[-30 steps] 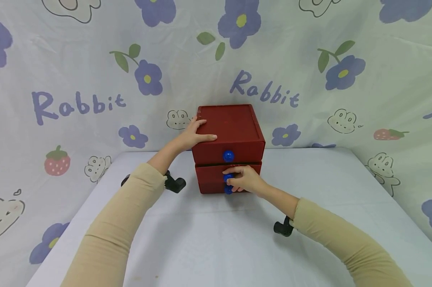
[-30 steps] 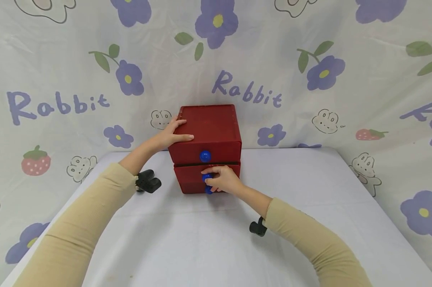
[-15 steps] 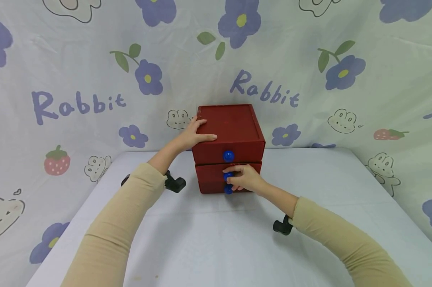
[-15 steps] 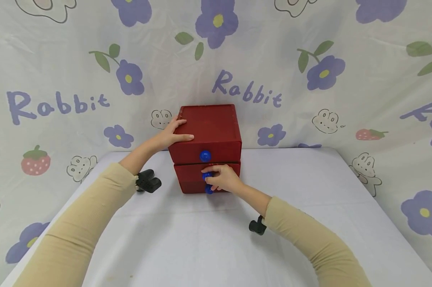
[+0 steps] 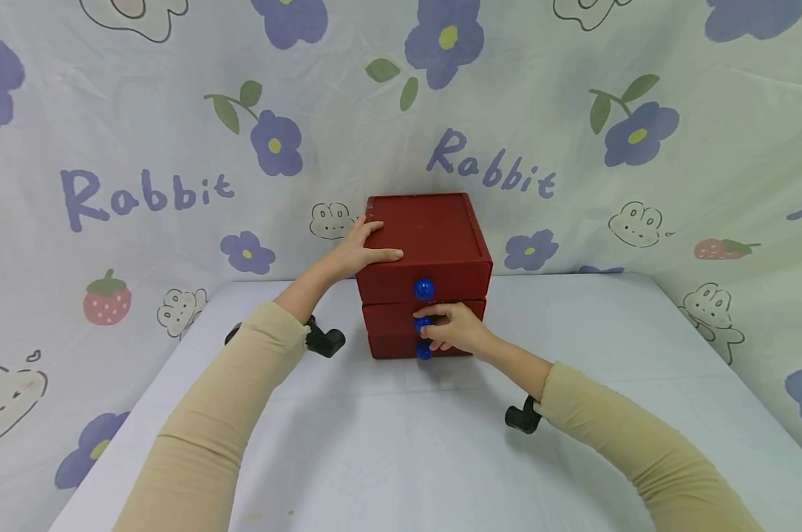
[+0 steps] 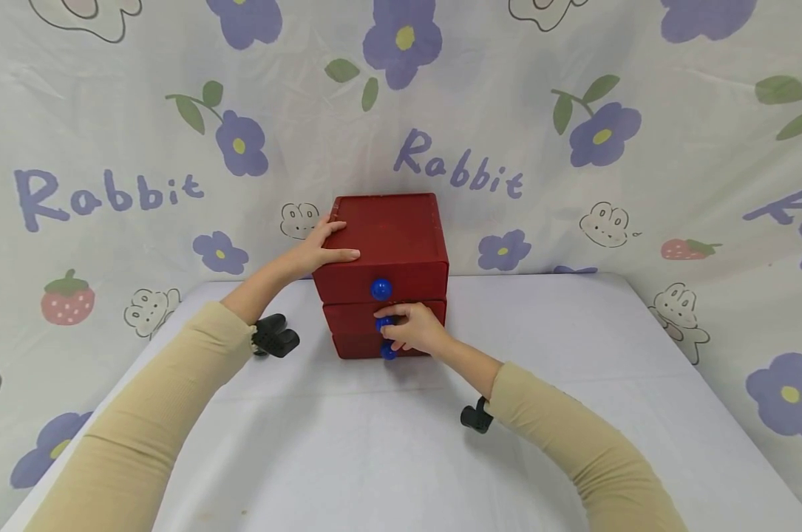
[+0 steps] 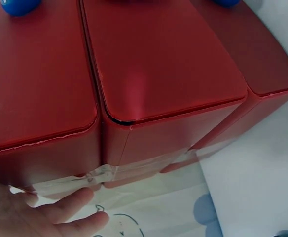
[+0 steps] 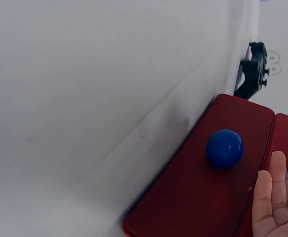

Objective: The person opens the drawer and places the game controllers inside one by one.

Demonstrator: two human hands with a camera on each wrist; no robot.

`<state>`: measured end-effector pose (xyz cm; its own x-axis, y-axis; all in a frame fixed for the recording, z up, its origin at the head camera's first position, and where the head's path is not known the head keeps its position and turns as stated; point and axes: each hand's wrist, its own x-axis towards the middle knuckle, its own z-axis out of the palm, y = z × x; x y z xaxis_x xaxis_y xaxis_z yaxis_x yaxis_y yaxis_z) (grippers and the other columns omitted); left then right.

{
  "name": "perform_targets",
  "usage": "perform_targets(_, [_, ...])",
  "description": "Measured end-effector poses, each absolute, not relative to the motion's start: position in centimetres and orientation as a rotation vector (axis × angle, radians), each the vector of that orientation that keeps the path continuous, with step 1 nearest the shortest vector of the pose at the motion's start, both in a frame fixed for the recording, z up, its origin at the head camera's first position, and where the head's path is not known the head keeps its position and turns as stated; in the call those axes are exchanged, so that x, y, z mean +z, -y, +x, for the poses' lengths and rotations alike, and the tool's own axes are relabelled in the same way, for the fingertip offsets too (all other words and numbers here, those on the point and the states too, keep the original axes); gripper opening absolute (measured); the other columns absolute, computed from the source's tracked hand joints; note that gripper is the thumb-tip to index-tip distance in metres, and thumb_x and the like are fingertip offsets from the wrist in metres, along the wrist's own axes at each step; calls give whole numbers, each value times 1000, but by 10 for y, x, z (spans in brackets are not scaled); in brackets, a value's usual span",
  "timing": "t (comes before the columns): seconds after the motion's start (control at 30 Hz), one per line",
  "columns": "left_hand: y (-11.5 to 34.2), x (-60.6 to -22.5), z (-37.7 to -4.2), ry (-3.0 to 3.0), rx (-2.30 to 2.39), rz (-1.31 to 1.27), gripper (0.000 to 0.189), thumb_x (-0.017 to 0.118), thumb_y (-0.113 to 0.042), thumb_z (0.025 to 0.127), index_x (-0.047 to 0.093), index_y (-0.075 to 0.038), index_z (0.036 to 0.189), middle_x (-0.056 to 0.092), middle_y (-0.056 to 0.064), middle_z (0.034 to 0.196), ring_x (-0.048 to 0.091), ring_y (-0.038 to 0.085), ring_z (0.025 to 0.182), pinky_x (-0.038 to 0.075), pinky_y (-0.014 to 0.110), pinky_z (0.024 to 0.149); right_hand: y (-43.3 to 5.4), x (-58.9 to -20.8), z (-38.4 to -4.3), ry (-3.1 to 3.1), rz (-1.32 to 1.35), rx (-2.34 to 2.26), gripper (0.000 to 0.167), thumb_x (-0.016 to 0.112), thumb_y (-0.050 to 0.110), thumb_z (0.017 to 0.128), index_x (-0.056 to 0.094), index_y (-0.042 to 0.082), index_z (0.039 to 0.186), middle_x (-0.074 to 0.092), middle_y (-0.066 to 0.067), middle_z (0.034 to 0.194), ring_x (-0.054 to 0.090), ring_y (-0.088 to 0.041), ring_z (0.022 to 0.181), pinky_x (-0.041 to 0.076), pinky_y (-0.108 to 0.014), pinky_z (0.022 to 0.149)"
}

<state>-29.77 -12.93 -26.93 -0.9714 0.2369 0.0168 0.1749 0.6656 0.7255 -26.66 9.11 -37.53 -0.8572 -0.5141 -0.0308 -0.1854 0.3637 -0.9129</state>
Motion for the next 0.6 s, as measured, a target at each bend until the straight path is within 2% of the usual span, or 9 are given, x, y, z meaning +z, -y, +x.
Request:
perform_targets(0.17, [129,-268,-295,-2790,1213,340,81,59,-38,85,16,-8,147,-12,8,153,-3,29,140,14,53,109,-91,-375,-268,-2318,-631,-1480,37,59,10,87,56,-1,122,64,-26,97,65,-35,78,53,-41,73])
perform_targets(0.43, [129,-268,-295,-2782,1221,336,81,60,-37,85,16,-8,147,-13,8,153,-4,29,140,13,52,109,-93,-377,-268,-2306,-656,-1499,37,61,14,86,59,4,121,67,-18,94,67,-26,73,54,-34,69])
perform_targets(0.6, [129,-269,-296,-2771,1215,330,81,59,-38,85,15,-9,147,-15,7,153,-4,29,140,13,52,109,-102,-376,-266,-2283,-736,-1479,40,59,18,89,55,5,126,65,-19,104,66,-26,77,54,-37,71])
